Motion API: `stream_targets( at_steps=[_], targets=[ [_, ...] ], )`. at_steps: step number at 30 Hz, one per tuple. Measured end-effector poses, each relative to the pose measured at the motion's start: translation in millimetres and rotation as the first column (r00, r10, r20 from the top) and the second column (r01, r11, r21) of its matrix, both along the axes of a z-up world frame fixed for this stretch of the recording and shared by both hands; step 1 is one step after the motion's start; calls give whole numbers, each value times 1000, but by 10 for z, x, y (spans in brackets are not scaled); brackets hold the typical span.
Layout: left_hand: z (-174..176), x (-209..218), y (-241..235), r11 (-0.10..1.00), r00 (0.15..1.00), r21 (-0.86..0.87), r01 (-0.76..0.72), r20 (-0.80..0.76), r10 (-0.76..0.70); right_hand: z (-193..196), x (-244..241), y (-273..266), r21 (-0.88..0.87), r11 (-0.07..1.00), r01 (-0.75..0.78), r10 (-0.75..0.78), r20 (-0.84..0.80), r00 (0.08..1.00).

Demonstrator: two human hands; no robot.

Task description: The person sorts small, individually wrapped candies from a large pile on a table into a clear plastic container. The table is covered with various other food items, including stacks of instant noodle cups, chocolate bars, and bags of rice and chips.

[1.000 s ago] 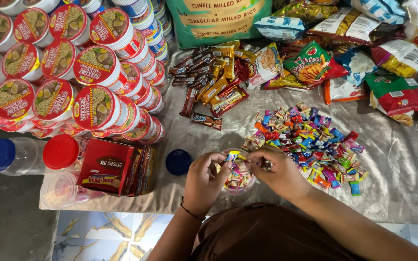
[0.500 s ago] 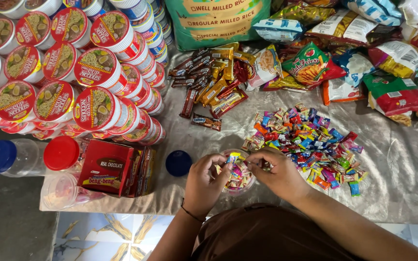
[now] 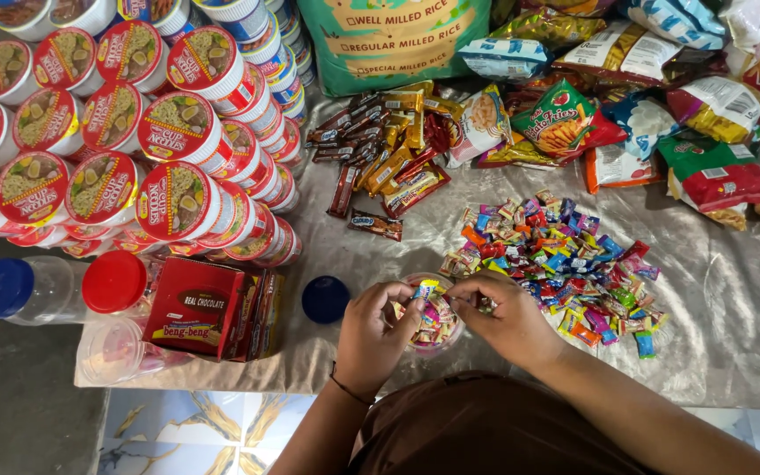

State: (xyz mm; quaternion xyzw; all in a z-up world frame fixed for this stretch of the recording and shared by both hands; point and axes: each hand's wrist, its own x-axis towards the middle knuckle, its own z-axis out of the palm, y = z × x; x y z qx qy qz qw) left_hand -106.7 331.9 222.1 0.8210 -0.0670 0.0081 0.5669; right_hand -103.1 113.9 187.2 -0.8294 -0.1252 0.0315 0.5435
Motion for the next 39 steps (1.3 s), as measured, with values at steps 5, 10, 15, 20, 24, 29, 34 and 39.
stream_targets(
  at_steps=[5, 10, 15, 20, 24, 29, 34, 39],
  targets=[
    [41, 19, -10, 998, 999, 63, 12, 43, -14, -8, 5, -2, 32, 999, 7, -5, -69, 998],
    [21, 1, -13, 973, 995, 230, -7, 94, -15, -11, 11, -6, 22, 1000, 0, 2, -98, 995],
    [-3, 11, -7, 954, 983, 300, -19, 180, -37, -46, 10, -20, 66, 998, -10, 17, -98, 995],
    [22, 9, -21, 945, 975, 325, -46, 221, -28, -75, -4, -20, 73, 997, 3, 5, -117, 993],
    [-24, 3, -16, 943, 967, 326, -60, 254, -27, -105, -13, -30, 96, 995, 0, 11, -115, 993],
    [-13, -1, -26, 939, 968, 340, -54, 247, -34, -108, -24, -34, 89, 996, 3, 7, -112, 994],
    [-15, -6, -24, 931, 964, 362, -49, 260, -51, -100, -49, -34, 134, 991, 1, 16, -125, 992],
    [-52, -2, -11, 931, 958, 361, -43, 280, -65, -189, -92, -71, 102, 995, 25, -18, -71, 997]
  ],
)
